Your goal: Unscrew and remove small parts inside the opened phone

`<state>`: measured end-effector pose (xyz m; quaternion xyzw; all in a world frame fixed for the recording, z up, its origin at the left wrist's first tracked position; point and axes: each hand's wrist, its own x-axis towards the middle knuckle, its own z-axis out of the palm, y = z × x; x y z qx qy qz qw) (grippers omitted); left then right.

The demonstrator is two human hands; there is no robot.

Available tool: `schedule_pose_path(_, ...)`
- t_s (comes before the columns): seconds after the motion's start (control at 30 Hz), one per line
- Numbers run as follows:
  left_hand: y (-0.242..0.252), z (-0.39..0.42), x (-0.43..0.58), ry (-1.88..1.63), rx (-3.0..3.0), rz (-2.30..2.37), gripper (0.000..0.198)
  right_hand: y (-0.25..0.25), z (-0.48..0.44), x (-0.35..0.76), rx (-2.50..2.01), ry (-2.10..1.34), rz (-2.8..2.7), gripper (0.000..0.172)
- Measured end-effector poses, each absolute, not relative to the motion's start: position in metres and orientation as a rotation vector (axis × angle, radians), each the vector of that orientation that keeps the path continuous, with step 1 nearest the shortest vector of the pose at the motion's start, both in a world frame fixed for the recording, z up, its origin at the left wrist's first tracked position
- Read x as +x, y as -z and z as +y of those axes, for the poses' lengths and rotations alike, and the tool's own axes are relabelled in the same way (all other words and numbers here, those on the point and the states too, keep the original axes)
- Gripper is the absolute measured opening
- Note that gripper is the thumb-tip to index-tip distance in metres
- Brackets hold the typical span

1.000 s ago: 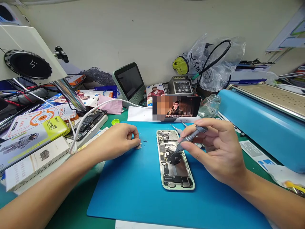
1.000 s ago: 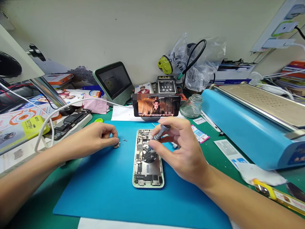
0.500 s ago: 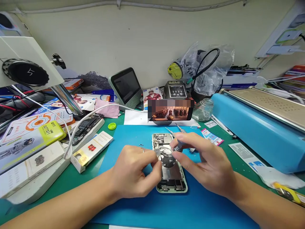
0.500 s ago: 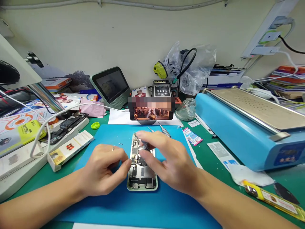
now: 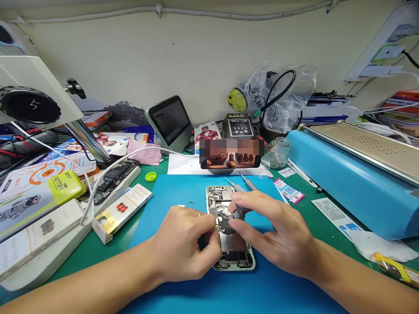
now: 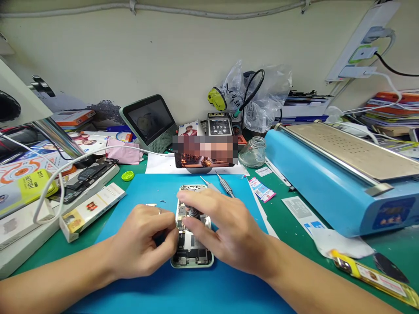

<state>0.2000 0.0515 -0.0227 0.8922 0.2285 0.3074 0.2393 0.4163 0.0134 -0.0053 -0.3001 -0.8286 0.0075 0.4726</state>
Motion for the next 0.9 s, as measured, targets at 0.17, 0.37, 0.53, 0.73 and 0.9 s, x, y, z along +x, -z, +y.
schedule_pose_path(0.17, 0.024, 0.052, 0.200, -0.787, 2.457, 0.682, 0.024, 0.004, 0.016, 0.415, -0.696, -0.028, -2.049, 0.054)
schedule_pose_path(0.37, 0.025, 0.052, 0.201, -0.713, 2.506, 0.747, 0.023, 0.006, 0.018, 0.417, -0.731, 0.038, -2.059, 0.046)
schedule_pose_path(0.53, 0.022, 0.056, 0.196, -0.668, 2.584, 0.790, 0.022, 0.006, 0.020, 0.416, -0.761, 0.004, -2.056, 0.045)
schedule_pose_path(0.73, 0.021, 0.062, 0.194, -0.647, 2.645, 0.845, 0.025, 0.007, 0.022, 0.415, -0.748, -0.021, -2.077, 0.040)
schedule_pose_path(0.9, 0.023, 0.064, 0.195, -0.678, 2.652, 0.887, 0.028, 0.005, 0.022, 0.419, -0.760, 0.021, -2.012, 0.050)
